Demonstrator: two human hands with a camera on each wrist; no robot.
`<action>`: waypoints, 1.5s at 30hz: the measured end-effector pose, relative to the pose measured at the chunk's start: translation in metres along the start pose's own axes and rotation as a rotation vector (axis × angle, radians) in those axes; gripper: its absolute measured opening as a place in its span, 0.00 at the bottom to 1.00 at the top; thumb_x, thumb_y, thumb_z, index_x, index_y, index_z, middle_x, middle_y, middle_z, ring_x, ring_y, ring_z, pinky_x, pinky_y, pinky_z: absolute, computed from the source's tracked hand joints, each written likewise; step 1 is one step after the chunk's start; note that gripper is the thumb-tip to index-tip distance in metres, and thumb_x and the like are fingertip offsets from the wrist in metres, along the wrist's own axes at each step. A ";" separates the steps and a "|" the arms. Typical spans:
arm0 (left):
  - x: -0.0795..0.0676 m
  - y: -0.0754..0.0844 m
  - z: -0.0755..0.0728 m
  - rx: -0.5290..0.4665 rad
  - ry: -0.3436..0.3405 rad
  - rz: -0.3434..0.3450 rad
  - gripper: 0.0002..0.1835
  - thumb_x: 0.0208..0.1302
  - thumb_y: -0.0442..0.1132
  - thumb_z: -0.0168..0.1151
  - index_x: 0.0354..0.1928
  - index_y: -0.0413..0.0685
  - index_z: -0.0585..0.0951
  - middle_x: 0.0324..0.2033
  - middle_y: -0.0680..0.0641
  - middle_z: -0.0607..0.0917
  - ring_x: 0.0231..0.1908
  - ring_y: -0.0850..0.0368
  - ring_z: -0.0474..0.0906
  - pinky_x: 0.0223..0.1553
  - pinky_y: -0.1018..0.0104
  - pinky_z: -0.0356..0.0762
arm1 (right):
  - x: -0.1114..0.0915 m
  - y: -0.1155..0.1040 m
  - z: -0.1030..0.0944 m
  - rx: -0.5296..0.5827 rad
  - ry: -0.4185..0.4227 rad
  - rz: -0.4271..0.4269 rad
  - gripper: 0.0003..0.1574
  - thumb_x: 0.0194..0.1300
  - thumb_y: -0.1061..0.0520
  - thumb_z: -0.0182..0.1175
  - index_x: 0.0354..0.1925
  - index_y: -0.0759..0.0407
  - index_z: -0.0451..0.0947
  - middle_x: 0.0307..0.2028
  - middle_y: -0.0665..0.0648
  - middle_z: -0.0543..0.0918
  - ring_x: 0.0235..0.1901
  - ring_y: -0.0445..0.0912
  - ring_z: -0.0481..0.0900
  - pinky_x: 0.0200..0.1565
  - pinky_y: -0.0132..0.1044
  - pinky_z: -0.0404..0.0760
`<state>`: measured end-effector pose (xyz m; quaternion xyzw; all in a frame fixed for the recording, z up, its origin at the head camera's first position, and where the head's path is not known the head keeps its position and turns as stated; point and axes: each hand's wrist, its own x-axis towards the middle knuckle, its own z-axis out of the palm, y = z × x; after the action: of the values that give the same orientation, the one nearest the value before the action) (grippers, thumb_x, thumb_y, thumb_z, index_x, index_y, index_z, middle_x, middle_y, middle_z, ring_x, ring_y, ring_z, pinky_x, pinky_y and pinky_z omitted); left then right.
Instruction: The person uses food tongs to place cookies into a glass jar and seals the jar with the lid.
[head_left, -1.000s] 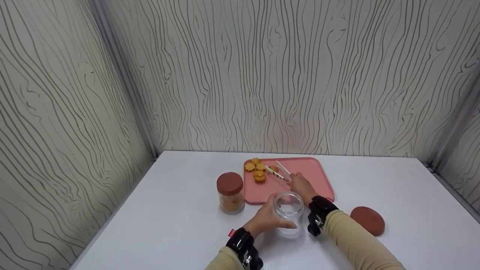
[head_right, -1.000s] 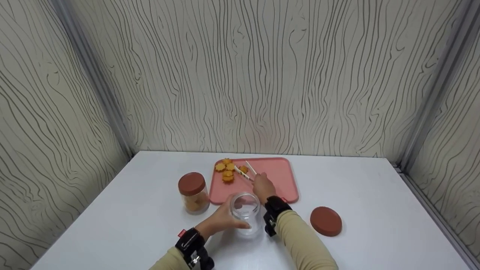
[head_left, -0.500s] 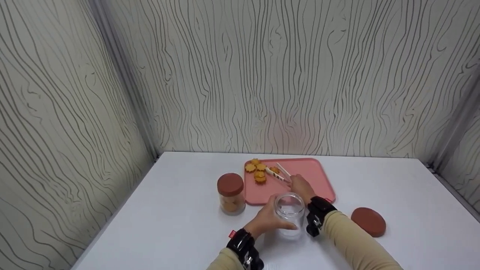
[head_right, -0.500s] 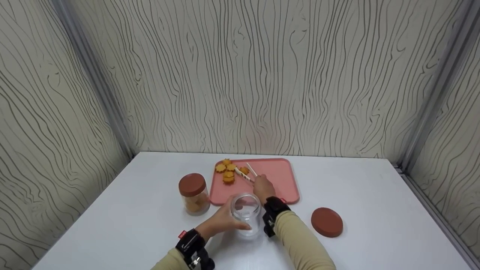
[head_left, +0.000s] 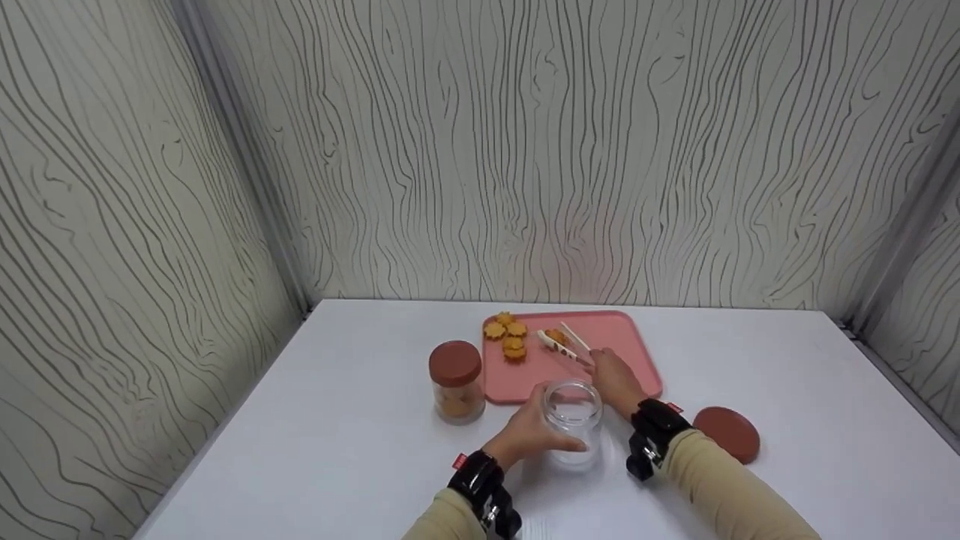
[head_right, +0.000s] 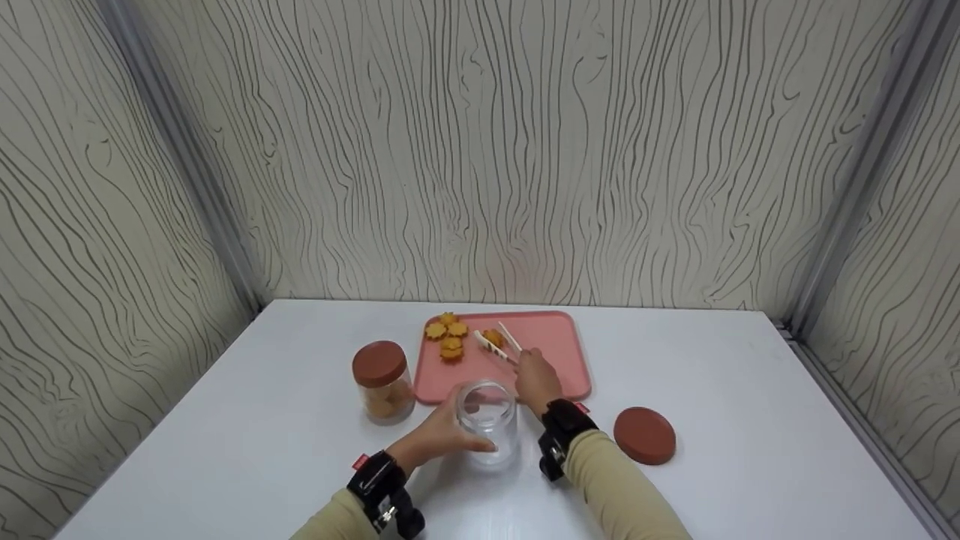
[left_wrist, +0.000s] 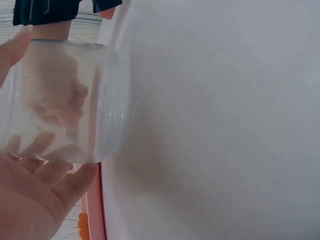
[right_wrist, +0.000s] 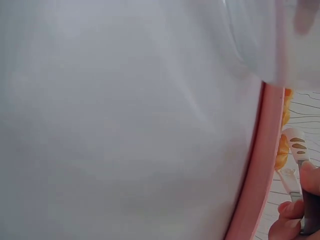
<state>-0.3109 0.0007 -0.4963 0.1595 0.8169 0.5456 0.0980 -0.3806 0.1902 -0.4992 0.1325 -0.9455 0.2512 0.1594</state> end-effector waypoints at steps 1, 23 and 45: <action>0.000 0.000 0.000 -0.001 0.000 -0.011 0.49 0.42 0.41 0.81 0.65 0.49 0.62 0.57 0.49 0.74 0.59 0.50 0.69 0.64 0.44 0.63 | -0.002 0.001 -0.001 -0.001 -0.003 0.001 0.13 0.63 0.69 0.58 0.45 0.79 0.74 0.36 0.70 0.76 0.38 0.62 0.78 0.44 0.54 0.78; -0.003 0.005 0.004 -0.026 0.016 -0.042 0.49 0.46 0.47 0.79 0.68 0.50 0.61 0.62 0.45 0.71 0.62 0.46 0.66 0.63 0.39 0.61 | -0.031 0.005 -0.054 -0.001 0.008 0.062 0.19 0.66 0.68 0.56 0.53 0.79 0.72 0.43 0.72 0.77 0.46 0.65 0.78 0.49 0.56 0.77; 0.006 0.005 0.003 -0.138 0.039 -0.020 0.48 0.45 0.40 0.80 0.67 0.51 0.62 0.61 0.44 0.71 0.62 0.44 0.65 0.64 0.40 0.59 | -0.080 -0.026 -0.107 0.063 0.115 -0.105 0.20 0.66 0.67 0.59 0.55 0.76 0.74 0.33 0.57 0.73 0.27 0.43 0.68 0.28 0.37 0.72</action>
<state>-0.3144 0.0067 -0.4927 0.1335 0.7807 0.6026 0.0982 -0.2735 0.2369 -0.4296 0.1722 -0.9181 0.2793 0.2222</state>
